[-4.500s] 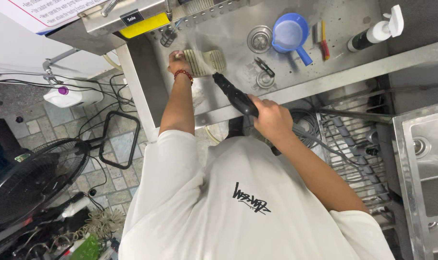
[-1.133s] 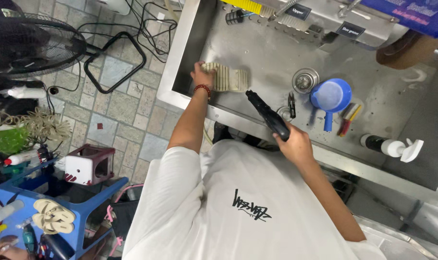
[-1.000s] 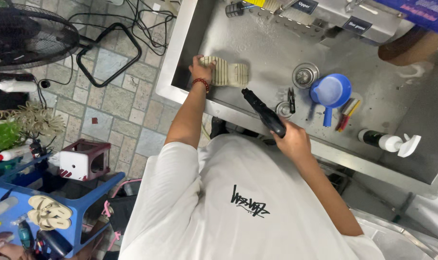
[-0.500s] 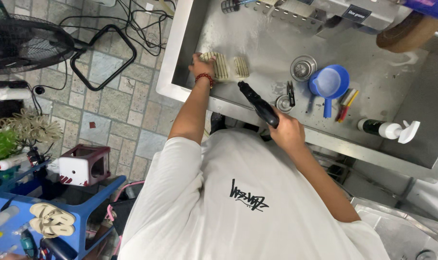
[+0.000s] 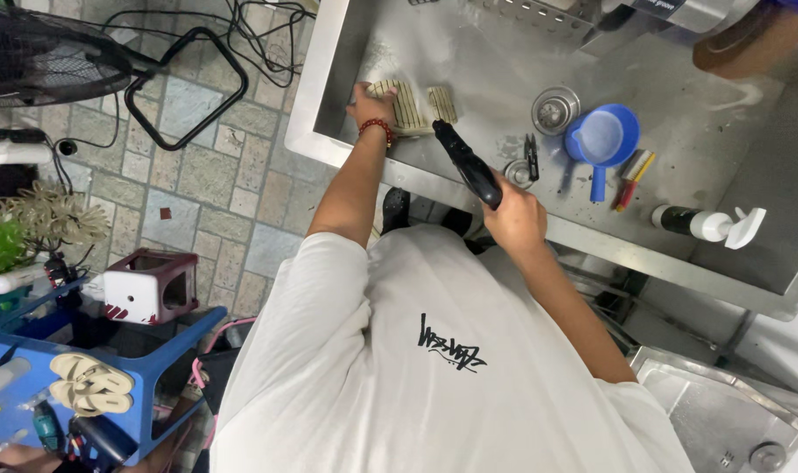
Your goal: The person washes a shoe in a metal sink by rinsing it under running water, scrubbing it with a brush and soapy water, and rinsing it again.
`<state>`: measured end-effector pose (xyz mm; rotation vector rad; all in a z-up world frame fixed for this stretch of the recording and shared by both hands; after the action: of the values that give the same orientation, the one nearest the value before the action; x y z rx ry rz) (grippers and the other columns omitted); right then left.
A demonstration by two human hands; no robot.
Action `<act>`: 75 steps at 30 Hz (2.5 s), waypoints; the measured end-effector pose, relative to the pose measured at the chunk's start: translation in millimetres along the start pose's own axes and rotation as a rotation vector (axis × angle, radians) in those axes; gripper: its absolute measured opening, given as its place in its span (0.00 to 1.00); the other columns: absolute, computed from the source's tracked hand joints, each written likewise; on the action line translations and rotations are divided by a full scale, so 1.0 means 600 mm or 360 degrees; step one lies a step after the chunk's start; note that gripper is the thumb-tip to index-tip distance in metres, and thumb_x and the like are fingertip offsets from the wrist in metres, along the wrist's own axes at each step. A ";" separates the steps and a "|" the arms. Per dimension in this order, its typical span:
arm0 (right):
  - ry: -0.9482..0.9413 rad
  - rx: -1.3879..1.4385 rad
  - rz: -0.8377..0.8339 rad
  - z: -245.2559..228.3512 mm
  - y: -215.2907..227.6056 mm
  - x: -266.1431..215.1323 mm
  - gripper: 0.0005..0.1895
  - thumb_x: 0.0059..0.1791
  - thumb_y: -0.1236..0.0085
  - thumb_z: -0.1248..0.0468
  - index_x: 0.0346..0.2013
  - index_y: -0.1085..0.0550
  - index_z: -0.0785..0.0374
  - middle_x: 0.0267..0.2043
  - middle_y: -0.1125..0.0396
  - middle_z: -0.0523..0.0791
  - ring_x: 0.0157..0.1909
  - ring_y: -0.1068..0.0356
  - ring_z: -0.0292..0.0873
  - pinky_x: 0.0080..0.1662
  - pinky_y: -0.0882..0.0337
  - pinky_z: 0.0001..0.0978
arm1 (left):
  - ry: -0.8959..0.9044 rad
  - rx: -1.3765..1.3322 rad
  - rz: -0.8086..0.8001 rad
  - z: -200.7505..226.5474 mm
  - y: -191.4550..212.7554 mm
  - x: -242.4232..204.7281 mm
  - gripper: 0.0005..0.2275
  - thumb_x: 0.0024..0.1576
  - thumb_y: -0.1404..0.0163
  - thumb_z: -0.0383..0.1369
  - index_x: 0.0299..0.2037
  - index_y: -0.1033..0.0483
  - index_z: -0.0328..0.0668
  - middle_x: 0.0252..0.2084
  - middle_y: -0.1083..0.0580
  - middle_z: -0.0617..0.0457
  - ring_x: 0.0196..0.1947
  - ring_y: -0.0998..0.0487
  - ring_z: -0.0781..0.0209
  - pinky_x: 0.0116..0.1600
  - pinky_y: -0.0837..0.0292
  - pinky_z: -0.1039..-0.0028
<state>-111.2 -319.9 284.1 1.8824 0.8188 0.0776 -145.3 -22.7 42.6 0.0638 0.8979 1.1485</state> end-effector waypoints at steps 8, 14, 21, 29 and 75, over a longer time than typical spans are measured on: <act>0.0090 -0.0034 0.0017 0.024 0.005 -0.013 0.25 0.46 0.37 0.59 0.59 0.26 0.47 0.42 0.25 0.53 0.45 0.26 0.59 0.47 0.27 0.53 | -0.0039 -0.0030 0.0020 -0.011 -0.009 0.022 0.29 0.51 0.36 0.37 0.62 0.36 0.51 0.63 0.44 0.35 0.51 0.24 0.38 0.55 0.22 0.56; -0.0087 -0.0218 -0.0155 0.045 0.032 -0.020 0.24 0.46 0.39 0.59 0.59 0.26 0.46 0.40 0.25 0.53 0.43 0.26 0.60 0.46 0.27 0.54 | 0.0013 0.0107 0.0016 -0.001 -0.011 0.036 0.32 0.51 0.37 0.42 0.66 0.37 0.55 0.63 0.42 0.33 0.52 0.23 0.36 0.55 0.20 0.56; -0.0119 -0.0229 -0.0196 0.050 0.013 -0.002 0.22 0.46 0.41 0.63 0.56 0.25 0.48 0.38 0.25 0.53 0.42 0.25 0.58 0.46 0.26 0.51 | 0.0073 0.0308 -0.0044 0.025 -0.020 0.036 0.42 0.45 0.31 0.42 0.69 0.46 0.53 0.66 0.47 0.32 0.57 0.27 0.34 0.59 0.23 0.57; 0.0092 -0.0206 -0.0036 0.056 0.024 0.014 0.25 0.45 0.38 0.64 0.58 0.25 0.48 0.40 0.25 0.51 0.42 0.24 0.56 0.46 0.26 0.50 | 0.0171 0.0348 -0.0046 0.055 -0.013 0.020 0.46 0.47 0.32 0.42 0.72 0.53 0.50 0.68 0.52 0.31 0.57 0.27 0.32 0.60 0.24 0.56; 0.0225 -0.0357 -0.0047 0.041 -0.005 0.044 0.34 0.39 0.37 0.66 0.61 0.27 0.46 0.40 0.25 0.49 0.38 0.24 0.54 0.42 0.26 0.50 | 0.0091 0.0463 -0.0099 0.071 -0.007 -0.021 0.37 0.48 0.34 0.43 0.66 0.42 0.61 0.67 0.47 0.41 0.59 0.28 0.35 0.62 0.28 0.54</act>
<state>-82.8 -323.9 262.0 1.6670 0.8950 0.2755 -116.3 -18.2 76.6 0.2396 1.1056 0.9597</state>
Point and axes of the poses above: each hand's wrist, its own x-axis towards the middle knuckle, its own y-axis out of the back of the hand, z = x × y, the point moved 1 cm from there along x, towards the middle knuckle
